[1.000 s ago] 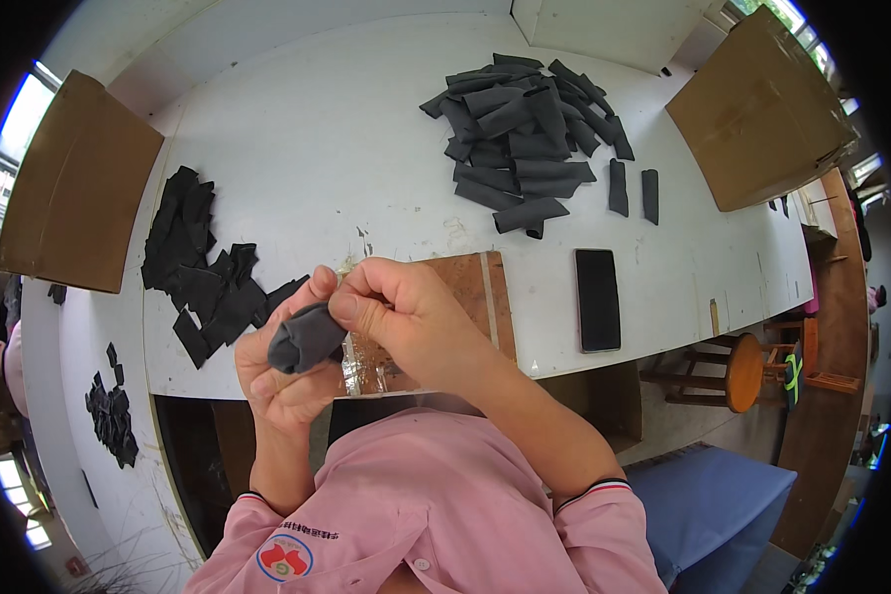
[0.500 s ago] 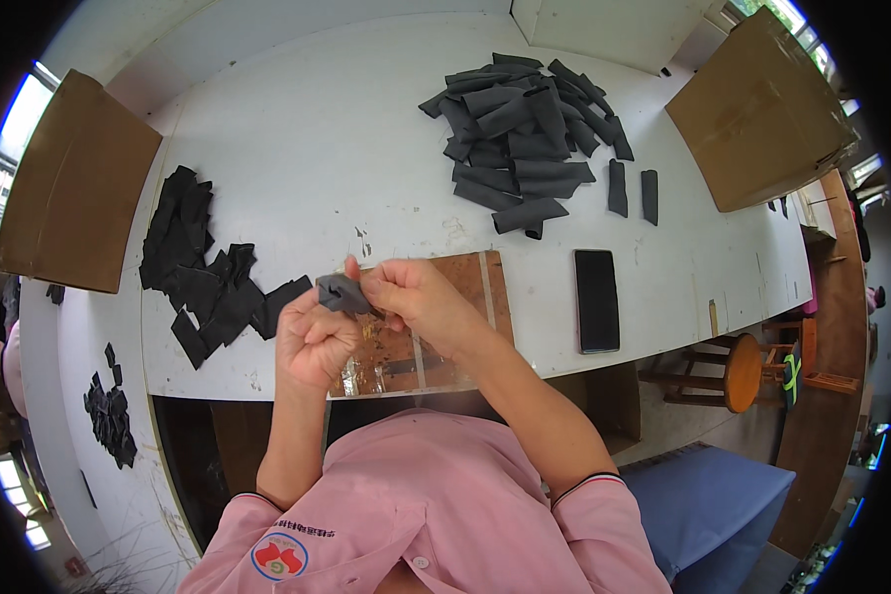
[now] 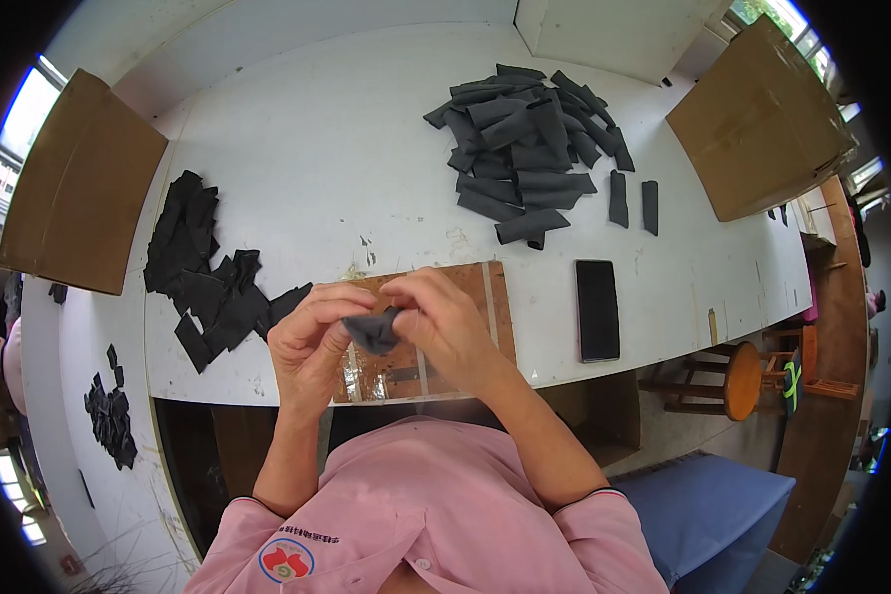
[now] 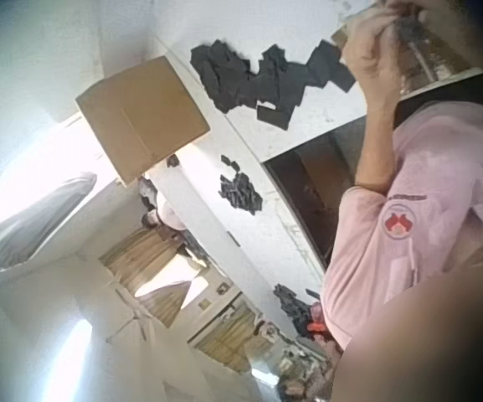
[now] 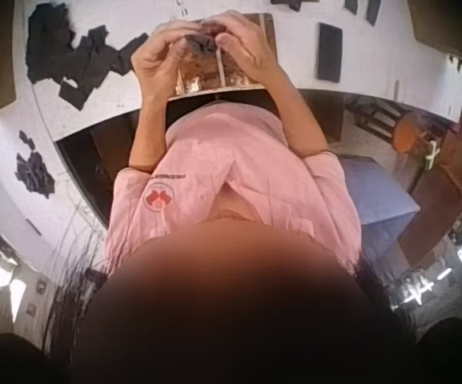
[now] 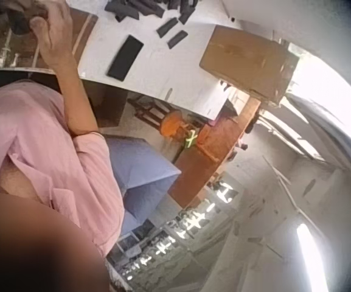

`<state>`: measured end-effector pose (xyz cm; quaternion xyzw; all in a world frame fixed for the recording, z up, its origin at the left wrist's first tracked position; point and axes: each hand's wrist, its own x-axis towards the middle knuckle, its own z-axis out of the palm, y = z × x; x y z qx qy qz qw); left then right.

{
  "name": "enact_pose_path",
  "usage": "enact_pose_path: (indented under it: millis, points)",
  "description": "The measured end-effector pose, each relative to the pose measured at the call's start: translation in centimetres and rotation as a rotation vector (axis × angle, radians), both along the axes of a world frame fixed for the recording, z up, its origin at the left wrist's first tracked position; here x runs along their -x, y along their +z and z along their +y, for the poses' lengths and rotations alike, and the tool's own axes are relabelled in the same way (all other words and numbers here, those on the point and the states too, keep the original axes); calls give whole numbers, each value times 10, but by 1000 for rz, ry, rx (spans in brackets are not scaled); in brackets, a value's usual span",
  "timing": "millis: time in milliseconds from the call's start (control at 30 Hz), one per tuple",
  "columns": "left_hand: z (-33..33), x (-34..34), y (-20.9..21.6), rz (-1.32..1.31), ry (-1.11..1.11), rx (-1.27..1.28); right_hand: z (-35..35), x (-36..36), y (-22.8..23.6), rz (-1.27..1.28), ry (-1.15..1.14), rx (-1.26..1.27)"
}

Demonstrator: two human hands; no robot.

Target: The person is manipulating and assembling small black rectangular pieces on a workbench in a manufacturing setting.

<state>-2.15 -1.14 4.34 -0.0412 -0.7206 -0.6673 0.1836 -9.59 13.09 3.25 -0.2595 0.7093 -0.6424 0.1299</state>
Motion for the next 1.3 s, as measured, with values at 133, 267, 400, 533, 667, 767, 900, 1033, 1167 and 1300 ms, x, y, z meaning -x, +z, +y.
enact_pose_path:
  millis: [133, 267, 400, 533, 667, 767, 900, 1033, 1167, 1300]
  points:
    - [15, -10, 9, 34, 222, -403, -5, -7, 27, 730, 76, -354]
    - [9, -12, -12, -120, 166, -524, -1, -4, -6, 835, 126, -456]
    - [8, -6, -14, -89, -31, -539, -4, -3, -19, 705, 111, -337]
    - [9, 4, 22, -287, -129, -238, 3, -4, -9, 668, 121, -210]
    - [21, 3, 1, -152, 73, 422, 6, -1, -47, 458, 188, -129]
    - [25, 1, 4, -197, 94, 114, 4, -5, -38, 401, 181, -193]
    - [23, -6, 10, -86, 62, -328, 7, 1, -30, 428, 242, -262]
    - [15, -3, 9, 32, 32, -318, 4, 4, -15, 472, 231, -270]
    - [13, 0, 19, -164, -37, -179, 7, -1, -34, 465, 231, -253]
    - [9, 0, 11, -133, -11, -102, 1, -4, -28, 388, 204, -257]
